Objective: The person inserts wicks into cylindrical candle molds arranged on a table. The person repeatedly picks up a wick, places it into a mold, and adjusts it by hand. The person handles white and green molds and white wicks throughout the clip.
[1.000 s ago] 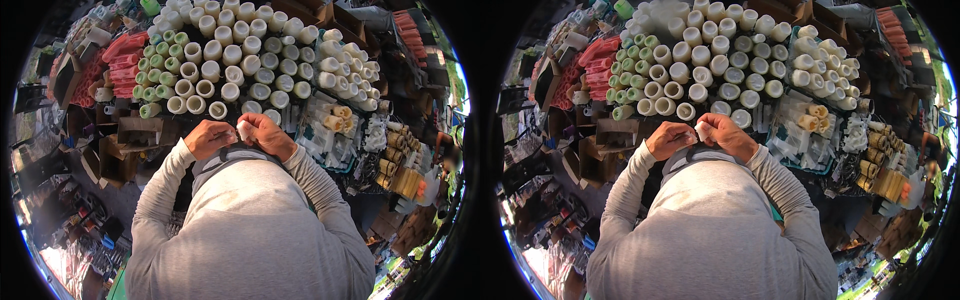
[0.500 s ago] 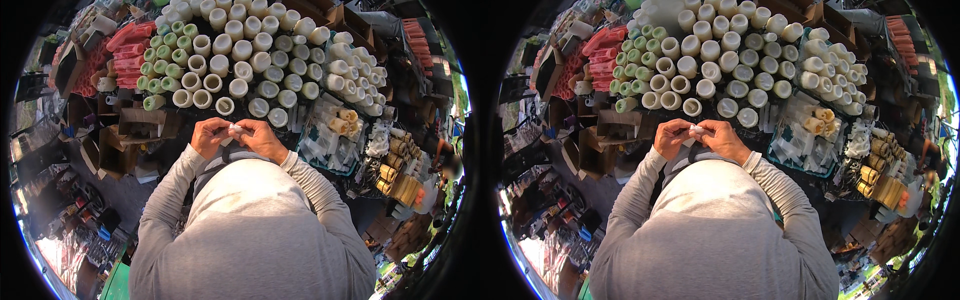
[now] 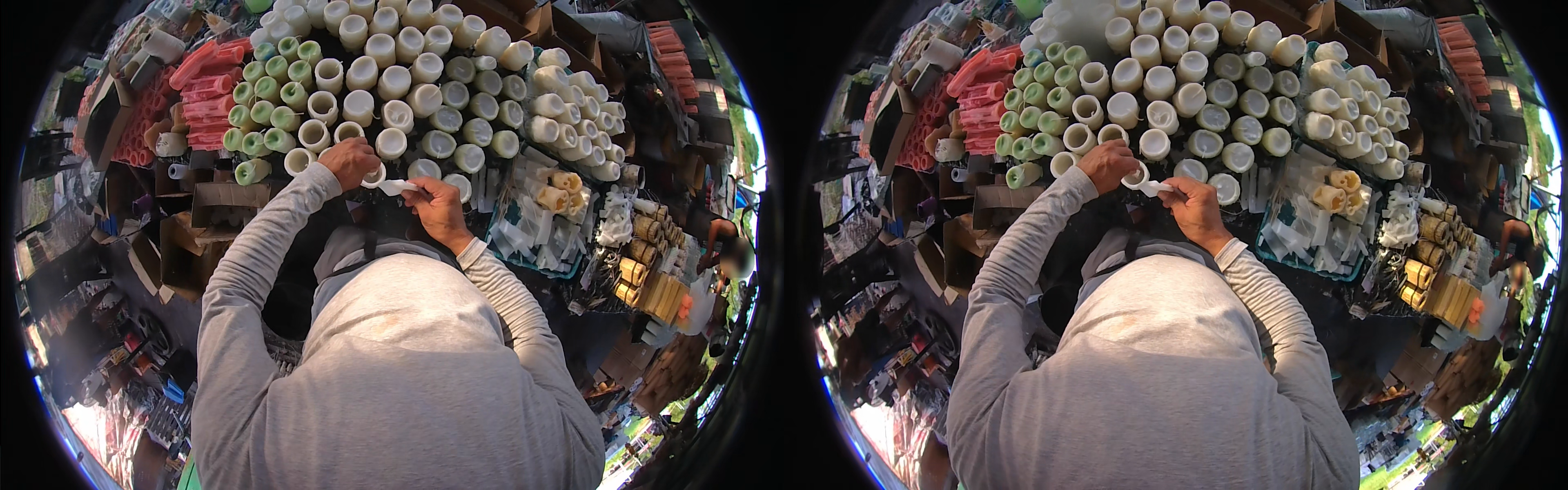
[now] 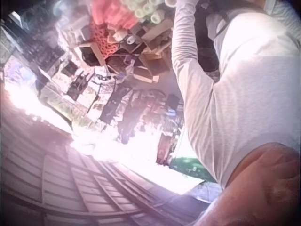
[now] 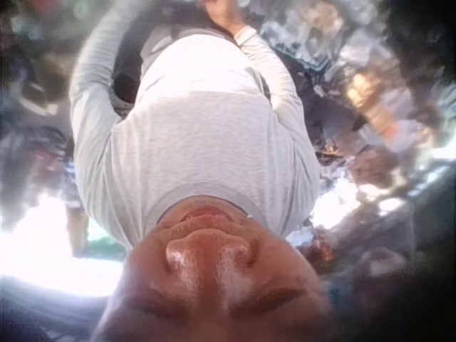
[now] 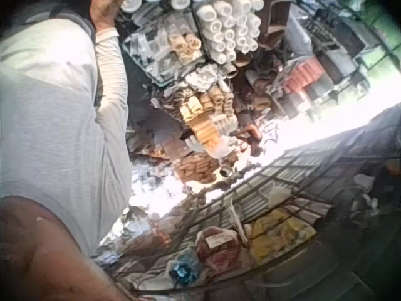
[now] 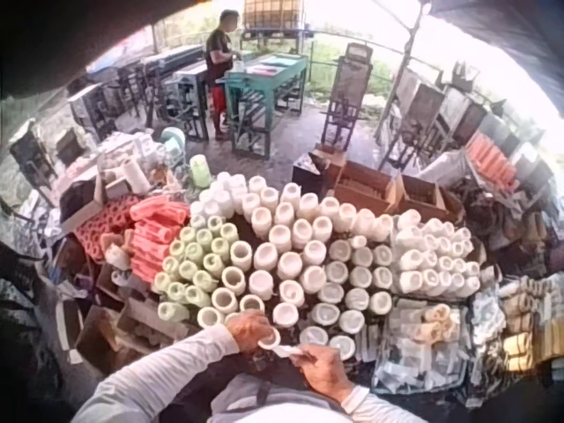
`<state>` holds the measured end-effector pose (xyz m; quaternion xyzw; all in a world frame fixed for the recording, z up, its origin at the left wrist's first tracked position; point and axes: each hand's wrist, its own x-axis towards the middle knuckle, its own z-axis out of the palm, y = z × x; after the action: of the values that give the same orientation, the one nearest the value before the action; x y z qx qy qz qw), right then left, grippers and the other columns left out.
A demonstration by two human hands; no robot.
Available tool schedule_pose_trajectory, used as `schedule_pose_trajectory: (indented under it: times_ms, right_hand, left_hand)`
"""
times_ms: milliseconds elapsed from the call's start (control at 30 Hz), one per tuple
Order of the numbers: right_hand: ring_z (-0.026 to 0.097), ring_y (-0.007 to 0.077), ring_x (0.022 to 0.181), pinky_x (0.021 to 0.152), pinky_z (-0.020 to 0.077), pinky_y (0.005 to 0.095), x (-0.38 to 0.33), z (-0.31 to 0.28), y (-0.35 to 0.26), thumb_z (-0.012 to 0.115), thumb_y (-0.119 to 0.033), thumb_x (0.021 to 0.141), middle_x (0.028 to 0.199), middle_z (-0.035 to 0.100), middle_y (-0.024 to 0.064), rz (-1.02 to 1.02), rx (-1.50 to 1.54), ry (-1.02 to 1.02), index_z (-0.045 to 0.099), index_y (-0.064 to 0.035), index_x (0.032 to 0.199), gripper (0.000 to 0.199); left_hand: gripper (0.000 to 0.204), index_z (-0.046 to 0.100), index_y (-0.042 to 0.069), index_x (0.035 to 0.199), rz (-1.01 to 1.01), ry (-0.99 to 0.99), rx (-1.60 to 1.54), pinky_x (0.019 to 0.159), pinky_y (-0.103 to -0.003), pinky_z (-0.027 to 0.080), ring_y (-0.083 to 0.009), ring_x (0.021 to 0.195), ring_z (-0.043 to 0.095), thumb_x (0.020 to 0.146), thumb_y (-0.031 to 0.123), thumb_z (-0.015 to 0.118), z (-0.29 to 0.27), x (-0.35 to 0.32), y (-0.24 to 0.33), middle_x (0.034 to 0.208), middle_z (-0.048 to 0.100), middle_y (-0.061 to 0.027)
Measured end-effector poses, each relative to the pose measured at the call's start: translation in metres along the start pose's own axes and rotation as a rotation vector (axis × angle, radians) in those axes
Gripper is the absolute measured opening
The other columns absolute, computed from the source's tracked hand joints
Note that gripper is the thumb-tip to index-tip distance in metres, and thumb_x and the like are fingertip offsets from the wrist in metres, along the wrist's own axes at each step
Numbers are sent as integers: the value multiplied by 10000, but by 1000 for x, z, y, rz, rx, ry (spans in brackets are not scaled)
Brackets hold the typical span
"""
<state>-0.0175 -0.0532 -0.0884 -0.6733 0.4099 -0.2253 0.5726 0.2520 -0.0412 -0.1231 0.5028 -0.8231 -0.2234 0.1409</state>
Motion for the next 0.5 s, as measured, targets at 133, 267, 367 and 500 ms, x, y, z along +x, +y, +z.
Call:
schedule_pose_trajectory:
  times_ms: [133,267,367,500]
  right_hand:
    - [748,299,855,763,576,388,19,19,5,784,-15,902,973,760,144,-311,-152,24,748,-11,1063,165]
    - [736,384,913,787,580,450,29,36,17,784,-62,906,1014,748,162,-357,-283,-6,740,-31,1093,195]
    - [725,392,893,776,575,472,30,43,25,786,-93,911,995,733,156,-342,-390,-31,736,-49,1122,221]
    - [715,391,869,763,569,476,26,44,29,804,-123,898,955,717,150,-266,-394,27,738,-60,1136,255]
  left_hand:
    - [168,771,52,1041,-34,39,-229,825,-473,564,-360,933,707,878,86,750,-1,2,-11,945,749,-139]
    - [210,761,52,1083,-65,12,-247,833,-477,563,-370,935,709,876,85,747,-6,5,-11,952,752,-153]
    - [236,755,51,1112,-59,-3,-254,842,-483,561,-377,938,711,878,78,736,-10,7,-11,960,755,-158]
    - [262,749,46,1144,-70,-12,-267,854,-489,559,-386,943,714,884,74,727,-13,5,-8,968,757,-159]
